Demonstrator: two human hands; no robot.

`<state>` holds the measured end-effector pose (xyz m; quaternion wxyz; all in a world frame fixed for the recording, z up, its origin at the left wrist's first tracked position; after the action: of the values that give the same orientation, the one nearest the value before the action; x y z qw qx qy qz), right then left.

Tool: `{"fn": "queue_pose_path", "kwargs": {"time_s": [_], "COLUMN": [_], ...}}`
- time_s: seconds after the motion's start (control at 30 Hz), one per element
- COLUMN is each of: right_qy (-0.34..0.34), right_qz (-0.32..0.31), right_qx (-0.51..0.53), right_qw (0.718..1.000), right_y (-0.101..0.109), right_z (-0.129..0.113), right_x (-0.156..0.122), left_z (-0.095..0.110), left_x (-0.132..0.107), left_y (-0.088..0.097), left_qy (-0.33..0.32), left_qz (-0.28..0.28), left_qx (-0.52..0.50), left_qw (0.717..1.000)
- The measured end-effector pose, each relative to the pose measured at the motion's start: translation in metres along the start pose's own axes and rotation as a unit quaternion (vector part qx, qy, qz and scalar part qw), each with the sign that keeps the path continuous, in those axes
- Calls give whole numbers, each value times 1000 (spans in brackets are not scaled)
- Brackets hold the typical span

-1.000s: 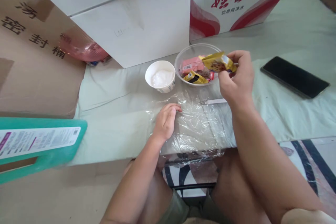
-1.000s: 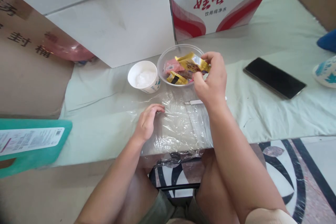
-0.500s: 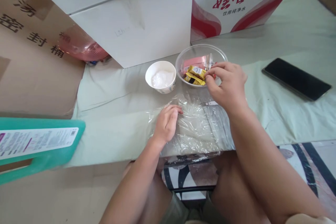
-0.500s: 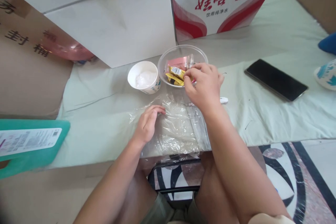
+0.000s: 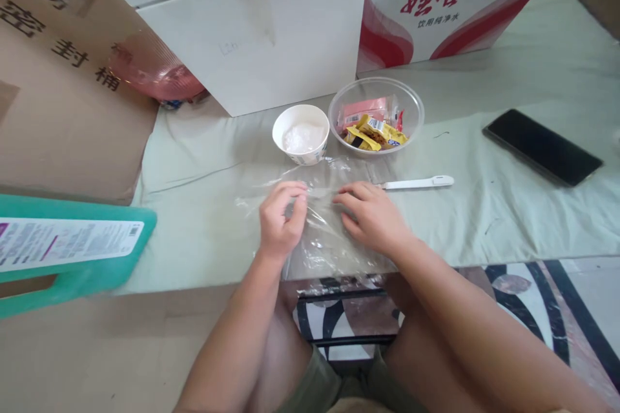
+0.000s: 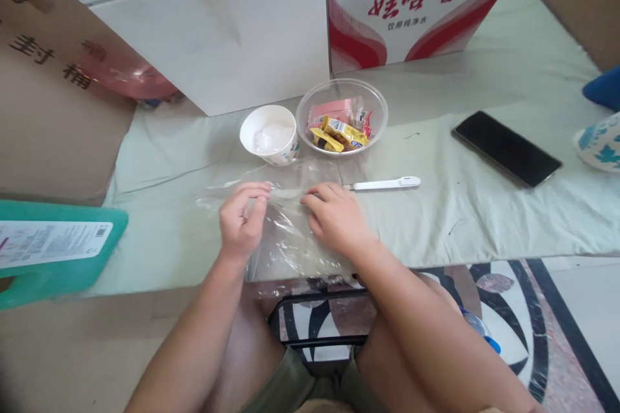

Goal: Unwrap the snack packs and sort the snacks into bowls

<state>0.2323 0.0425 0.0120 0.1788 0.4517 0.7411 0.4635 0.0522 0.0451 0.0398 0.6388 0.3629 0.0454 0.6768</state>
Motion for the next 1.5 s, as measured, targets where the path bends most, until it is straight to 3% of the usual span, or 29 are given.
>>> {"fn": "queue_pose_path", "kwargs": {"time_s": [0.1, 0.2, 0.3, 0.37, 0.53, 0.73, 0.8, 0.87, 1.0, 1.1, 1.17, 1.23, 1.3, 1.33, 1.4, 1.5], "right_qy": [-8, 0, 26, 34, -87, -177, -157, -119, -58, -89, -152, -207, -233, -238, -244, -286], "right_qz": [-32, -18, 12, 58, 220, 185, 176, 207, 297, 320, 289, 200, 115, 103, 141, 204], "right_qx": [0, 7, 10, 19, 44, 32, 27, 43, 103, 217, 328, 399, 389, 366, 332, 334], "right_qw": [999, 1000, 1000, 998, 971, 966, 971, 970, 948, 918, 886, 871, 884, 894, 900, 875], "right_y": [-6, -1, 6, 14, 30, 19, 23, 33, 57, 61, 52, 36, 25, 24, 30, 39], "right_z": [8, 11, 9, 8, 29, 50, 45, 36, 21, 29, 42, 50, 52, 52, 53, 56], "right_x": [-3, -6, -9, -10, -17, -9, -7, -8, -21, -28, -29, -26, -24, -24, -25, -30], "left_z": [-16, -40, -71, -83, -81, -68, -65, -65, -68, -68, -68, -69, -71, -73, -77, -83], "left_x": [-3, -6, -8, -7, 3, 5, 5, 3, -5, -5, -1, 2, 4, 4, 4, -1], "left_y": [34, 56, 60, 57, 51, 43, 43, 42, 30, 27, 31, 33, 34, 35, 37, 39], "left_qy": [42, 143, 282, 334, 301, 280, 283, 306, 417, 430, 415, 403, 391, 387, 391, 426], "left_qz": [161, 226, 184, 156, 160, 85, 74, 70, 8, 0, 44, 79, 81, 77, 61, 21], "left_qx": [137, 174, 88, 10, -150, -321, -359, -388, -364, -321, -322, -346, -368, -369, -344, -285], "left_qw": [976, 948, 938, 929, 928, 901, 886, 866, 833, 844, 850, 843, 839, 842, 852, 858]}}
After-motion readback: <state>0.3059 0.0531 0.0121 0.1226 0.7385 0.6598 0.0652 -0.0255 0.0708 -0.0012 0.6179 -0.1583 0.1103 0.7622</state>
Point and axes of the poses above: each hand's wrist, its own x-axis towards the middle knuckle, its own y-axis out of the back of the hand, z = x × y, the point moved 6 cm from there along x, towards the middle knuckle, and after that the axes turned 4 degrees about -z, right-handed, at the moved point
